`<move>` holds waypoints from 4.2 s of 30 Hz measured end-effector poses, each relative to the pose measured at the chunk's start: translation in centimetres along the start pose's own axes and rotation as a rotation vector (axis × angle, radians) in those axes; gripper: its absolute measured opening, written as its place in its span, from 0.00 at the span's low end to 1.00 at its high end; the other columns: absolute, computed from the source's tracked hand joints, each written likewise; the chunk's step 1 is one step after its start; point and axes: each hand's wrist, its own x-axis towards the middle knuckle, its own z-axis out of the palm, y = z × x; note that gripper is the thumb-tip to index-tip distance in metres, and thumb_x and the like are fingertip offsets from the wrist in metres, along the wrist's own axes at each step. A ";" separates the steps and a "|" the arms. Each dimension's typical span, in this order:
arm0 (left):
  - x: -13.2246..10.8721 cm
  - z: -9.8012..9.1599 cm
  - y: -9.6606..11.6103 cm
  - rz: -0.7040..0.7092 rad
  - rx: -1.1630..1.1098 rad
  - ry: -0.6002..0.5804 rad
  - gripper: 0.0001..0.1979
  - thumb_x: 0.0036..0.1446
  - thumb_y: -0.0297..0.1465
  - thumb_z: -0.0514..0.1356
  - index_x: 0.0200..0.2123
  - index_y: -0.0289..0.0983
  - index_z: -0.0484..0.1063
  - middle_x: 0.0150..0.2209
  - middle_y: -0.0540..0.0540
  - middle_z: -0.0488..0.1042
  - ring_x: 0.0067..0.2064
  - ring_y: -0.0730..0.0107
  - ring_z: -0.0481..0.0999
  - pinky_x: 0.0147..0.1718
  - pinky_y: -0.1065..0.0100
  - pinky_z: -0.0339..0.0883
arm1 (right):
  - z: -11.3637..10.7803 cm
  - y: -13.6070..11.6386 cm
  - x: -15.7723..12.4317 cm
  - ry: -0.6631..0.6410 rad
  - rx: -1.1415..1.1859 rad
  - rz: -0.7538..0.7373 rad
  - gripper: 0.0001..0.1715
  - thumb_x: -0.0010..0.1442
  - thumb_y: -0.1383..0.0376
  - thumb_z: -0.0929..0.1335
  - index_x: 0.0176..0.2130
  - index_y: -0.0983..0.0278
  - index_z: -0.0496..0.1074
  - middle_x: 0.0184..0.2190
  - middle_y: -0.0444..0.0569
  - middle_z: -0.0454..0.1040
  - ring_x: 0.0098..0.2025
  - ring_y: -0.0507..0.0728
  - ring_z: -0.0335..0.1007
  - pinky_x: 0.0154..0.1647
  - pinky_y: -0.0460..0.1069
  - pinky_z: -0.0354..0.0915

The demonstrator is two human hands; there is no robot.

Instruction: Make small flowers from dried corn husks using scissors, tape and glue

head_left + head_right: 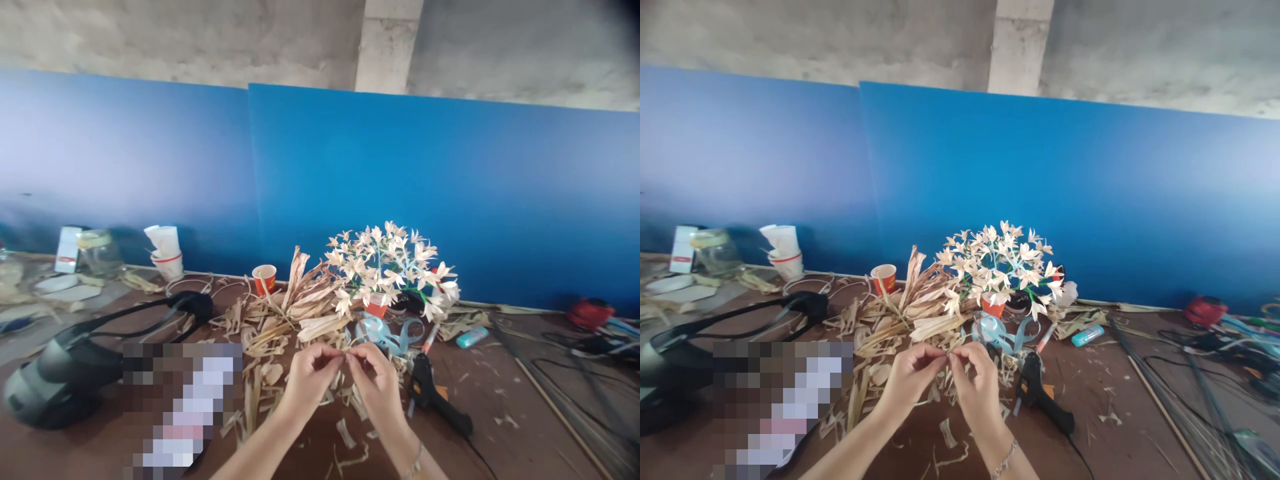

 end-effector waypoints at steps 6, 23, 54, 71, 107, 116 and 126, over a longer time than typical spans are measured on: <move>0.3 0.0 -0.5 -0.061 -0.013 -0.050 0.08 0.42 0.33 0.62 0.23 0.33 0.75 0.21 0.46 0.74 0.24 0.71 0.69 0.23 0.73 0.60 | -0.2 -0.2 0.0 -0.006 -0.028 -0.064 0.06 0.57 0.66 0.63 0.28 0.63 0.67 0.28 0.48 0.68 0.31 0.54 0.65 0.32 0.48 0.62; 0.0 0.5 -0.3 -0.169 -0.108 -0.062 0.08 0.42 0.32 0.61 0.22 0.31 0.74 0.17 0.50 0.68 0.19 0.78 0.61 0.19 0.75 0.52 | -0.2 0.3 -0.1 -0.029 -0.262 -0.258 0.07 0.59 0.70 0.59 0.31 0.63 0.63 0.29 0.49 0.65 0.34 0.55 0.63 0.35 0.50 0.61; 0.1 0.6 -0.3 -0.240 -0.143 -0.102 0.10 0.41 0.34 0.61 0.21 0.30 0.71 0.16 0.53 0.63 0.19 0.80 0.56 0.19 0.75 0.48 | 0.0 1.0 -0.2 -0.037 -0.271 -0.168 0.05 0.56 0.70 0.60 0.30 0.64 0.64 0.29 0.49 0.65 0.33 0.55 0.63 0.34 0.48 0.61; 0.7 -0.4 -0.2 -0.308 -0.324 -0.079 0.11 0.40 0.35 0.64 0.20 0.32 0.69 0.17 0.51 0.68 0.19 0.81 0.59 0.19 0.76 0.51 | -4.5 3.0 2.1 0.638 -0.157 0.307 0.14 0.52 0.56 0.65 0.27 0.66 0.69 0.20 0.45 0.68 0.22 0.52 0.61 0.25 0.46 0.58; 0.0 -0.1 -0.7 -0.407 -0.508 -0.287 0.13 0.39 0.37 0.65 0.20 0.33 0.69 0.18 0.52 0.66 0.20 0.79 0.61 0.21 0.75 0.52 | -0.3 1.0 0.6 -0.086 0.431 0.331 0.13 0.51 0.56 0.68 0.27 0.64 0.70 0.24 0.46 0.70 0.27 0.53 0.65 0.28 0.47 0.63; -0.1 -0.2 -0.5 -0.402 -0.564 -0.323 0.13 0.40 0.36 0.66 0.21 0.33 0.68 0.16 0.54 0.63 0.19 0.82 0.58 0.19 0.76 0.49 | -0.5 0.0 0.5 -0.202 0.693 0.469 0.11 0.51 0.58 0.68 0.26 0.64 0.68 0.24 0.43 0.68 0.26 0.51 0.64 0.29 0.45 0.62; -0.1 -0.4 -0.8 -0.392 -0.546 -0.352 0.10 0.41 0.33 0.65 0.20 0.32 0.69 0.17 0.51 0.66 0.19 0.81 0.61 0.20 0.76 0.51 | -0.4 0.1 0.4 -0.274 0.818 0.562 0.11 0.50 0.61 0.69 0.23 0.64 0.66 0.20 0.42 0.68 0.23 0.51 0.65 0.27 0.47 0.62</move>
